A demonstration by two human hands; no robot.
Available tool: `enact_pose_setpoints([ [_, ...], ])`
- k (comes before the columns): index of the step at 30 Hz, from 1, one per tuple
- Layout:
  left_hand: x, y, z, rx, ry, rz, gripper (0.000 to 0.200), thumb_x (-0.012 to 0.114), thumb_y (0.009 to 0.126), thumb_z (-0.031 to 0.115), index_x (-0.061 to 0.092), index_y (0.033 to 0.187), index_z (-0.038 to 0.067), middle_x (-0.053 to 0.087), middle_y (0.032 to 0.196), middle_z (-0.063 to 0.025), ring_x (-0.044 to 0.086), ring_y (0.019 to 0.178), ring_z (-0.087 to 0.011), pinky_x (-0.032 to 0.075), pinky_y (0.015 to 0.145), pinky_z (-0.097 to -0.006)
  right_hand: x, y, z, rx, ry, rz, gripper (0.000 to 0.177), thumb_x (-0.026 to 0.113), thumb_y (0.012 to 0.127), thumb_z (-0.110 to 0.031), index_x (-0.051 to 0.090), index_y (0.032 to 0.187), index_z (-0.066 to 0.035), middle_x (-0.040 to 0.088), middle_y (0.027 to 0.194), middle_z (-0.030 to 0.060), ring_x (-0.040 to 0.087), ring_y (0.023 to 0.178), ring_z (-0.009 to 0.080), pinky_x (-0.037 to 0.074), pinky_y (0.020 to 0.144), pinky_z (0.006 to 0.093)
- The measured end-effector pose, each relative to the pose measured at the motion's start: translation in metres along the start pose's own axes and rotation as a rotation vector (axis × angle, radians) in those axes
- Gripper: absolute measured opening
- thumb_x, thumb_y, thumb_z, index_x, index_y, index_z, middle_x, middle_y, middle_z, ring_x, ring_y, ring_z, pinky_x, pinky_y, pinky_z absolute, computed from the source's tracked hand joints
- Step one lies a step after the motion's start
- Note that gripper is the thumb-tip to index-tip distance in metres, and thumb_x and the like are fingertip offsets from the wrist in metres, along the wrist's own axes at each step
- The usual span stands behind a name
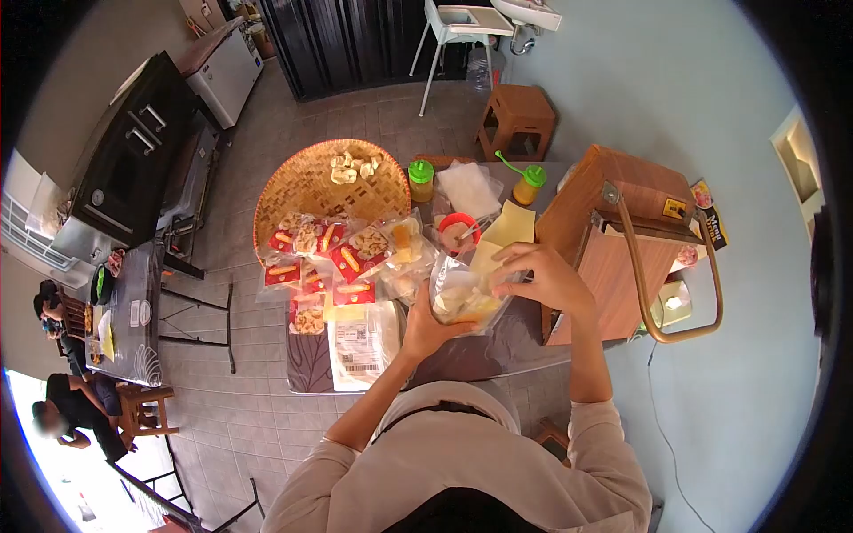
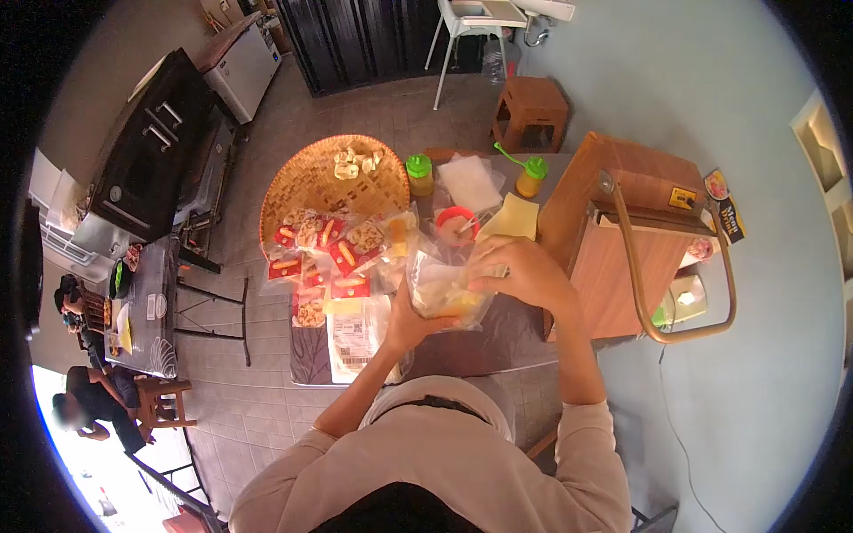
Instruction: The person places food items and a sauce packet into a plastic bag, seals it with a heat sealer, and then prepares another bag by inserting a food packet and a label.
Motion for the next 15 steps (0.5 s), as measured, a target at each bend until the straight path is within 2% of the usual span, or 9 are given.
enact_pose_setpoints([
  [2,0.0,-0.006,-0.003,-0.004,0.014,0.001,0.085,0.084,0.05,0.02,0.038,0.118,-0.001,0.057,0.103,-0.0102,0.054,0.095,-0.0179,0.043,0.084,-0.0305,0.008,-0.001,0.005,0.01,0.044,-0.075,0.02,0.064,0.073,-0.019,0.063,0.077,0.001,0.062,0.081,0.0099,0.057,0.079,0.025,0.043,0.072,0.0309],
  [4,0.005,-0.009,0.001,-0.042,-0.139,-0.142,0.081,0.082,0.054,0.018,0.039,0.119,-0.002,0.055,0.107,-0.0102,0.053,0.097,-0.017,0.043,0.085,-0.0311,0.016,-0.003,0.019,0.144,0.047,-0.186,0.02,0.062,0.075,-0.018,0.061,0.075,0.002,0.061,0.074,0.0111,0.058,0.071,0.0237,0.044,0.067,0.0275],
  [5,0.002,-0.01,0.006,-0.039,-0.14,-0.141,0.081,0.082,0.054,0.018,0.039,0.119,-0.002,0.055,0.107,-0.0102,0.053,0.097,-0.017,0.043,0.085,-0.0311,0.016,-0.004,0.017,0.141,0.044,-0.186,0.02,0.062,0.075,-0.018,0.061,0.075,0.002,0.061,0.074,0.0111,0.058,0.071,0.0237,0.044,0.067,0.0275],
  [7,0.009,-0.02,0.001,-0.219,-0.268,-0.282,0.068,0.078,0.06,0.01,0.042,0.117,-0.001,0.056,0.105,-0.0083,0.053,0.096,-0.0162,0.042,0.085,-0.0309,0.016,-0.008,0.013,0.141,0.059,-0.17,0.014,0.064,0.074,-0.012,0.063,0.08,0.0,0.062,0.076,0.0082,0.06,0.07,0.0186,0.045,0.066,0.0243],
  [8,0.01,-0.024,-0.001,-0.22,-0.271,-0.283,0.068,0.078,0.06,0.01,0.042,0.117,-0.001,0.056,0.105,-0.0083,0.053,0.096,-0.0162,0.042,0.085,-0.0309,0.019,-0.011,0.013,0.144,0.058,-0.172,0.014,0.064,0.074,-0.012,0.063,0.08,0.0,0.062,0.076,0.0082,0.06,0.07,0.0186,0.045,0.066,0.0243],
  [10,0.01,-0.03,-0.004,-0.269,-0.465,-0.234,0.054,0.074,0.064,0.008,0.049,0.111,-0.001,0.059,0.098,-0.0074,0.055,0.089,-0.0136,0.044,0.08,-0.0273,0.01,-0.021,0.019,0.285,0.342,0.073,0.011,0.063,0.075,-0.008,0.063,0.084,-0.001,0.062,0.077,0.0063,0.059,0.075,0.0157,0.045,0.07,0.0242],
  [11,0.011,-0.034,-0.003,-0.268,-0.467,-0.239,0.054,0.074,0.064,0.008,0.049,0.111,-0.001,0.059,0.098,-0.0074,0.055,0.089,-0.0136,0.044,0.08,-0.0273,0.015,-0.025,0.012,0.287,0.34,0.077,0.011,0.063,0.075,-0.008,0.063,0.084,-0.001,0.062,0.077,0.0063,0.059,0.075,0.0157,0.045,0.07,0.0242],
  [13,0.006,-0.04,0.006,-0.318,-0.435,-0.217,0.046,0.073,0.065,0.007,0.053,0.106,-0.001,0.06,0.094,-0.0059,0.057,0.084,-0.0111,0.045,0.074,-0.0247,0.014,-0.036,-0.002,0.316,1.013,0.504,0.015,0.062,0.075,-0.005,0.061,0.089,-0.002,0.062,0.079,0.004,0.058,0.08,0.0118,0.044,0.074,0.0224],
  [15,0.008,-0.045,0.006,-0.309,-0.472,-0.246,0.044,0.073,0.066,0.007,0.054,0.105,-0.001,0.061,0.093,-0.0055,0.057,0.082,-0.0105,0.045,0.072,-0.0243,0.038,-0.049,0.001,0.333,0.968,0.569,0.015,0.062,0.076,-0.008,0.062,0.09,-0.002,0.061,0.08,0.0032,0.056,0.079,0.0098,0.043,0.072,0.0212],
])
Point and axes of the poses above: each hand's wrist, its own y-axis towards the middle knuckle, its own x-axis out of the palm, z = x × y, the point moved 8 cm from there along y, towards the middle knuckle
